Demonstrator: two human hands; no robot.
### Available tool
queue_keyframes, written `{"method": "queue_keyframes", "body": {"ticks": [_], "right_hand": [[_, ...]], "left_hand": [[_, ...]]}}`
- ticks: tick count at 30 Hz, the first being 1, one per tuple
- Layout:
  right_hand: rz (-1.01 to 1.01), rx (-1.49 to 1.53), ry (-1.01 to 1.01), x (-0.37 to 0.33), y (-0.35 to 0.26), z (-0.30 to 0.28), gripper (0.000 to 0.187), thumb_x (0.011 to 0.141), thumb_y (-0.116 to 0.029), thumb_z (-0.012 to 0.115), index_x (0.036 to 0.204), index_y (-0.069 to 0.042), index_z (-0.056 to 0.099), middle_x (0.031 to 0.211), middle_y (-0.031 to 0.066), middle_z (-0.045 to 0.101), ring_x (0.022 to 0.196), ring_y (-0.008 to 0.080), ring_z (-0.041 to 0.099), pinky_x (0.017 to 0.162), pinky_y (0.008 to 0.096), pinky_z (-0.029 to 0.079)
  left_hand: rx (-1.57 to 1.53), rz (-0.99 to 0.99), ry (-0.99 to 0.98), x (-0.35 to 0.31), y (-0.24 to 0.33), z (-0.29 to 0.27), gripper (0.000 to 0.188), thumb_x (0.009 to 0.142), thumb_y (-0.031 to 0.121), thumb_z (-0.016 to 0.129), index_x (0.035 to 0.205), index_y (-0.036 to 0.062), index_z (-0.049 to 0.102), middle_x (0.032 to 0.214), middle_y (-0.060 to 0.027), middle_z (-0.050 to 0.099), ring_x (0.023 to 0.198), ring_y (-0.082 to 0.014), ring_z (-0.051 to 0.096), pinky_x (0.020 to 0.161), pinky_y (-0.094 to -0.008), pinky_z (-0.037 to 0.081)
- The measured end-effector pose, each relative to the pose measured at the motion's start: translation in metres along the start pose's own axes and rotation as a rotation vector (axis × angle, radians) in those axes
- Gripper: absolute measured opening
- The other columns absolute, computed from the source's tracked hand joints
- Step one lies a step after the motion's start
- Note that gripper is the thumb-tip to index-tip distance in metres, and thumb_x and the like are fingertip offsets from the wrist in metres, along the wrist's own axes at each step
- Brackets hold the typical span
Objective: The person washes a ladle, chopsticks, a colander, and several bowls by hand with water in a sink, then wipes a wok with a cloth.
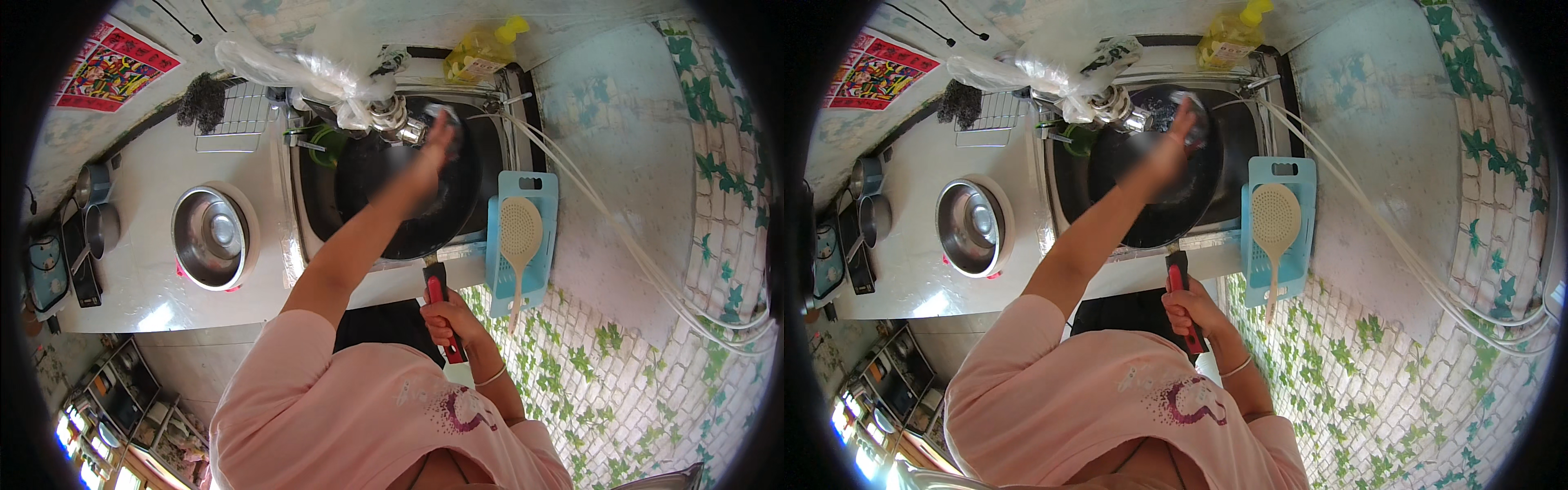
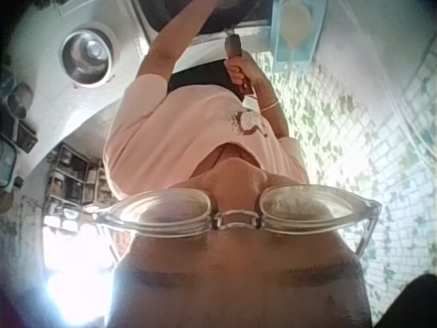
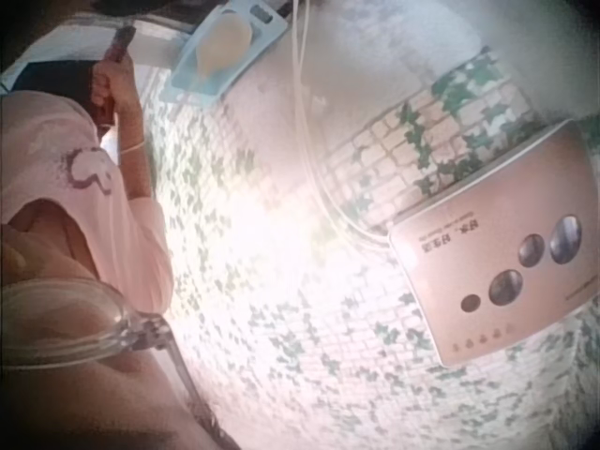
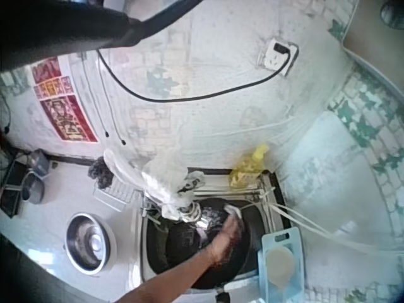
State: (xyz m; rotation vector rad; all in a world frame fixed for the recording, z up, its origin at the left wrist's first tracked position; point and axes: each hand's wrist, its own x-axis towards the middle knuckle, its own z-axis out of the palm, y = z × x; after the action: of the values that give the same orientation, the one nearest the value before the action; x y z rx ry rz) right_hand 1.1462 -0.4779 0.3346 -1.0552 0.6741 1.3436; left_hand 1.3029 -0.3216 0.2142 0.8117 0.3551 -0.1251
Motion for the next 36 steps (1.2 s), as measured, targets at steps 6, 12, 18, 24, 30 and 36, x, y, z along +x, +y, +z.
{"method": "queue_keyframes", "body": {"ticks": [6,12,18,24,30,36], "right_hand": [[-0.074,0.008,0.069,-0.006,-0.019,-0.003,0.02,0.078,-0.003,0.056,0.089,-0.01,0.042,0.049,-0.0021,0.032,0.03,0.007,0.027,0.028,0.0229,0.021],[-0.145,0.043,0.03,-0.012,-0.019,-0.008,0.017,0.079,-0.004,0.055,0.09,-0.009,0.042,0.05,-0.0017,0.033,0.03,0.0068,0.027,0.027,0.023,0.022],[-0.136,0.0,0.029,-0.008,-0.018,0.0,0.017,0.079,-0.005,0.055,0.089,-0.009,0.042,0.051,-0.0016,0.033,0.031,0.0067,0.028,0.028,0.0224,0.023],[-0.166,-0.047,0.078,0.002,-0.018,-0.007,0.016,0.079,-0.005,0.055,0.088,-0.009,0.042,0.051,-0.0016,0.033,0.032,0.0069,0.028,0.029,0.0229,0.023],[-0.131,-0.004,0.03,-0.003,-0.025,-0.003,0.017,0.078,-0.005,0.056,0.089,-0.009,0.043,0.051,-0.0014,0.033,0.031,0.0074,0.029,0.027,0.0237,0.024],[-0.097,-0.005,-0.01,-0.014,-0.014,0.003,0.017,0.08,-0.005,0.054,0.09,-0.009,0.042,0.051,-0.0013,0.033,0.031,0.0072,0.029,0.028,0.0229,0.024]], "left_hand": [[0.352,-0.193,-0.525,-0.1,-0.01,-0.018,0.049,0.094,0.039,0.043,0.138,0.0162,0.038,0.142,-0.0041,0.03,0.133,-0.0185,0.024,0.108,-0.0338,0.022],[1.799,-0.011,-0.365,-0.09,0.001,-0.136,0.039,0.089,0.024,0.045,0.128,0.0182,0.048,0.136,-0.0096,0.04,0.126,-0.0267,0.037,0.103,-0.0374,0.033],[1.829,0.085,-0.131,-0.054,-0.047,-0.12,0.043,0.088,0.025,0.047,0.129,0.0148,0.046,0.138,-0.0111,0.038,0.13,-0.0289,0.033,0.106,-0.0399,0.03],[0.425,-0.203,-0.486,-0.103,-0.028,-0.016,0.049,0.096,0.03,0.036,0.141,0.0112,0.029,0.148,-0.0117,0.021,0.136,-0.024,0.021,0.111,-0.0335,0.016],[1.224,-0.022,-0.533,-0.089,-0.042,-0.06,0.046,0.093,0.021,0.041,0.137,0.0129,0.035,0.144,-0.014,0.025,0.133,-0.0275,0.026,0.109,-0.0373,0.026],[1.582,0.343,0.163,-0.015,-0.067,-0.149,0.047,0.081,0.01,0.054,0.127,0.0077,0.044,0.135,-0.0194,0.035,0.125,-0.0363,0.037,0.102,-0.045,0.034]]}}
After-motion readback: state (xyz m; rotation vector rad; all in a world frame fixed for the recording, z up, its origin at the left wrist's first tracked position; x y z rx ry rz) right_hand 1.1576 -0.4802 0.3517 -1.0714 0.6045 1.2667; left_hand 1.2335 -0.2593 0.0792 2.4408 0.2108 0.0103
